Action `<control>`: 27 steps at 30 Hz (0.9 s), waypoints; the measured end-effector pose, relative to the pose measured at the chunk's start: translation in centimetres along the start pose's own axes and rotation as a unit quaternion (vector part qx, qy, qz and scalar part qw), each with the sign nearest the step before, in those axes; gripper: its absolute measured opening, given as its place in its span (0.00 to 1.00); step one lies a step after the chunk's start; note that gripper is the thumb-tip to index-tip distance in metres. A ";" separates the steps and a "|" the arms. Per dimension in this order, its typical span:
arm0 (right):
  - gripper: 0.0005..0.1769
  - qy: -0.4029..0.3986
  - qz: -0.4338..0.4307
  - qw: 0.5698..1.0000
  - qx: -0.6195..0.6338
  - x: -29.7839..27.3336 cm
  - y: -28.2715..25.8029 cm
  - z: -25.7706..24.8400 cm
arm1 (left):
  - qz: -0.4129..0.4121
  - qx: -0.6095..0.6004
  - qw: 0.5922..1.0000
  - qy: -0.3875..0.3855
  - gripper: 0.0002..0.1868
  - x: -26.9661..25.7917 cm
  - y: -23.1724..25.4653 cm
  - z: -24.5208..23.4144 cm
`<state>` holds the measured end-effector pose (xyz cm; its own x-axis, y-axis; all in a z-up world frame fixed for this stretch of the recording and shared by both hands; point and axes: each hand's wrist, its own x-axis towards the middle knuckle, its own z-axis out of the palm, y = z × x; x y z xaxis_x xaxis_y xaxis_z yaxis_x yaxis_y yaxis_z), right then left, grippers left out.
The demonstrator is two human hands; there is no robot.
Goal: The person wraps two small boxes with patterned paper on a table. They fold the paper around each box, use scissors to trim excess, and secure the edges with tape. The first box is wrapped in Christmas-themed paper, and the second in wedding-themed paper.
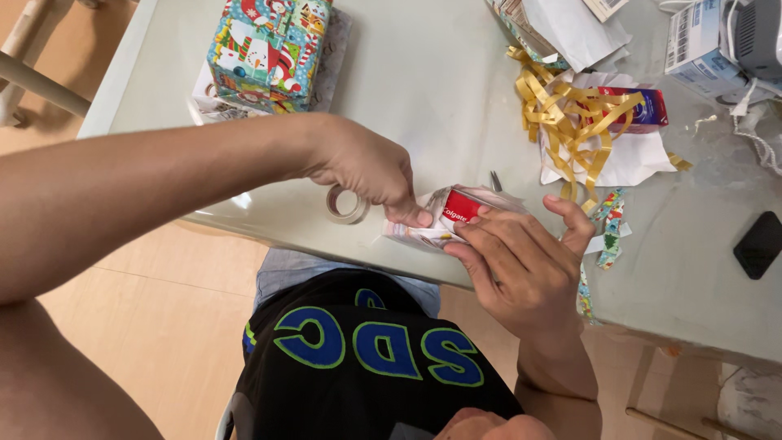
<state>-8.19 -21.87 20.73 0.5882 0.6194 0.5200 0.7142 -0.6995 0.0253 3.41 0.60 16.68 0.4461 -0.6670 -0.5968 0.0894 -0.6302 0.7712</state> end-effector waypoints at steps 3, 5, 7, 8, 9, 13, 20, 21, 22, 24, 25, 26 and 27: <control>0.10 -0.001 0.000 1.000 -0.001 0.0 0.0 0.0 | 0.001 -0.001 0.999 -0.034 0.27 0.7 -0.2 -0.3; 0.10 0.004 0.000 1.000 -0.003 0.0 0.1 0.1 | 0.020 -0.020 0.998 -0.054 0.26 0.6 0.1 -0.3; 0.10 0.004 0.009 1.000 -0.005 -0.1 0.1 0.2 | 0.035 0.003 0.999 -0.003 0.23 -0.1 0.2 0.2; 0.10 0.004 0.014 1.000 -0.005 -0.1 0.1 0.2 | 0.043 0.015 0.999 0.022 0.21 -0.7 0.3 0.6; 0.10 0.004 0.011 1.000 -0.005 -0.1 0.1 0.2 | 0.045 -0.001 0.998 0.037 0.22 -1.4 0.2 1.0; 0.09 0.003 0.006 1.000 -0.005 -0.1 0.3 0.3 | 0.152 -0.015 0.977 0.147 0.18 -3.9 -0.5 3.4; 0.09 0.004 0.005 1.000 -0.006 -0.2 0.2 0.3 | 0.328 -0.156 0.902 0.231 0.14 -3.5 -2.1 6.5; 0.09 0.005 0.005 1.000 -0.004 -0.2 0.2 0.3 | 0.348 -0.152 0.894 0.237 0.13 -3.2 -2.4 6.5; 0.09 0.007 0.004 1.000 -0.001 -0.2 0.2 0.3 | 0.368 -0.147 0.885 0.244 0.13 -3.1 -2.7 6.5; 0.09 0.009 0.005 1.000 0.002 -0.2 0.2 0.3 | 0.411 -0.118 0.862 0.271 0.11 -2.7 -3.2 6.3; 0.09 0.010 0.006 1.000 0.004 -0.2 0.2 0.3 | 0.435 -0.093 0.847 0.291 0.11 -2.6 -3.4 5.9; 0.09 0.011 0.009 1.000 0.005 -0.2 0.2 0.3 | 0.458 -0.068 0.831 0.309 0.12 -2.4 -3.5 5.7; 0.09 0.012 0.009 1.000 0.005 -0.2 0.2 0.3 | 0.455 -0.059 0.830 0.317 0.11 -2.1 -3.5 5.5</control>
<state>-8.05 -22.02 20.34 0.5913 0.5981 0.5410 0.7076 -0.7066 0.0077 -2.75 1.97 14.03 0.7531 -0.4785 0.4515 -0.4707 0.0875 0.8779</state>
